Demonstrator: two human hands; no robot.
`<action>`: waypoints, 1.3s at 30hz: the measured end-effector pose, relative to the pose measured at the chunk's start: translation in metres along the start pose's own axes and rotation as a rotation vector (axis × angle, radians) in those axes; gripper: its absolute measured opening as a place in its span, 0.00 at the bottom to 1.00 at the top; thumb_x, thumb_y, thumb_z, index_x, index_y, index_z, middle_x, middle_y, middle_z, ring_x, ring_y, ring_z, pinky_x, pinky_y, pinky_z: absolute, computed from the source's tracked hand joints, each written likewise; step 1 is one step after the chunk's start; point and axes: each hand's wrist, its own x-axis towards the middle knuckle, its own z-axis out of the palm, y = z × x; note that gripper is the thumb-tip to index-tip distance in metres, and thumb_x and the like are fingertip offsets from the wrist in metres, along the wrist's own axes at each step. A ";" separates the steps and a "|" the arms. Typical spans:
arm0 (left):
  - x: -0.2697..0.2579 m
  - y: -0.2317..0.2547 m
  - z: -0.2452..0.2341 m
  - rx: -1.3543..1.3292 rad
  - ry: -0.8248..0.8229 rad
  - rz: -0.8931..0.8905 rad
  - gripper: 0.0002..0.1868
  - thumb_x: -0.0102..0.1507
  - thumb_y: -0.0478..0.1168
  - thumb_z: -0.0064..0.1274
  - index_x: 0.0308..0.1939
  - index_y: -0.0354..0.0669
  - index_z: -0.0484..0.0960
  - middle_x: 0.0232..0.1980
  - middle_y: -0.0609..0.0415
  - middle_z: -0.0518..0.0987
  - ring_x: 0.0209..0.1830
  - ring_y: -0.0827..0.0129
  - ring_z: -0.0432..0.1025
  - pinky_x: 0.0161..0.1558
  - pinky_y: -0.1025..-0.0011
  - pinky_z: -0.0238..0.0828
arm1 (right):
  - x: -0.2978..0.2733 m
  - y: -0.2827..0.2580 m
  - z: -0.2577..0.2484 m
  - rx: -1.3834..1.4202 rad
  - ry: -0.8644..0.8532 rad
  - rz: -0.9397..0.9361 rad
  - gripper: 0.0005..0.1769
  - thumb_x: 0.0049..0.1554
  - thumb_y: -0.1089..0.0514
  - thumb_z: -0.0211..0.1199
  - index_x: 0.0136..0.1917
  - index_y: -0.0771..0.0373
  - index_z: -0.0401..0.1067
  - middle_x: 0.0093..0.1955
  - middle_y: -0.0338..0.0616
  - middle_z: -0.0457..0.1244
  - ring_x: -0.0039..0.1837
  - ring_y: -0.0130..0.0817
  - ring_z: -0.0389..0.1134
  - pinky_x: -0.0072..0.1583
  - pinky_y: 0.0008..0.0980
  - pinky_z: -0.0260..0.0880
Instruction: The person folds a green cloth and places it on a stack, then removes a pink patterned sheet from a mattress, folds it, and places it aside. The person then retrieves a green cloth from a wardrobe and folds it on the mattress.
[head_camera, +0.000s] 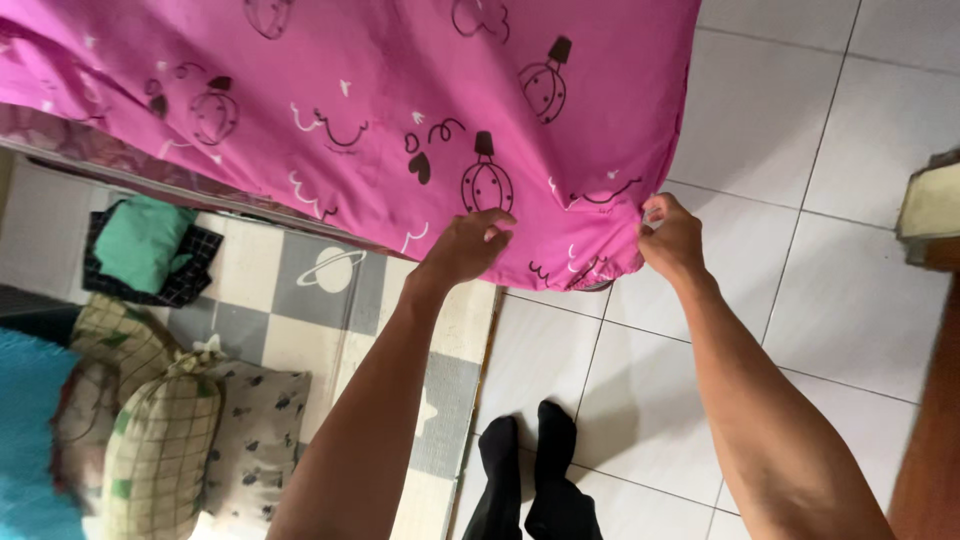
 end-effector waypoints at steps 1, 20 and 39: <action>-0.005 0.012 -0.006 -0.012 -0.011 -0.034 0.18 0.69 0.44 0.46 0.61 0.48 0.78 0.56 0.46 0.84 0.53 0.58 0.81 0.58 0.60 0.77 | -0.004 -0.017 -0.015 0.010 -0.037 0.030 0.18 0.55 0.64 0.66 0.60 0.63 0.71 0.54 0.48 0.69 0.53 0.39 0.71 0.54 0.39 0.72; -0.123 0.279 -0.137 0.129 0.209 0.320 0.17 0.65 0.45 0.50 0.56 0.45 0.83 0.53 0.45 0.85 0.54 0.54 0.79 0.57 0.59 0.75 | -0.094 -0.186 -0.372 0.108 -0.102 -0.110 0.10 0.58 0.56 0.62 0.53 0.58 0.77 0.48 0.38 0.73 0.50 0.34 0.73 0.54 0.34 0.71; 0.018 0.387 -0.210 0.035 0.259 0.407 0.16 0.66 0.45 0.50 0.52 0.44 0.85 0.44 0.51 0.86 0.44 0.66 0.80 0.49 0.66 0.76 | 0.097 -0.214 -0.543 -0.005 -0.162 -0.111 0.11 0.60 0.59 0.60 0.54 0.61 0.79 0.43 0.42 0.71 0.46 0.33 0.68 0.50 0.31 0.68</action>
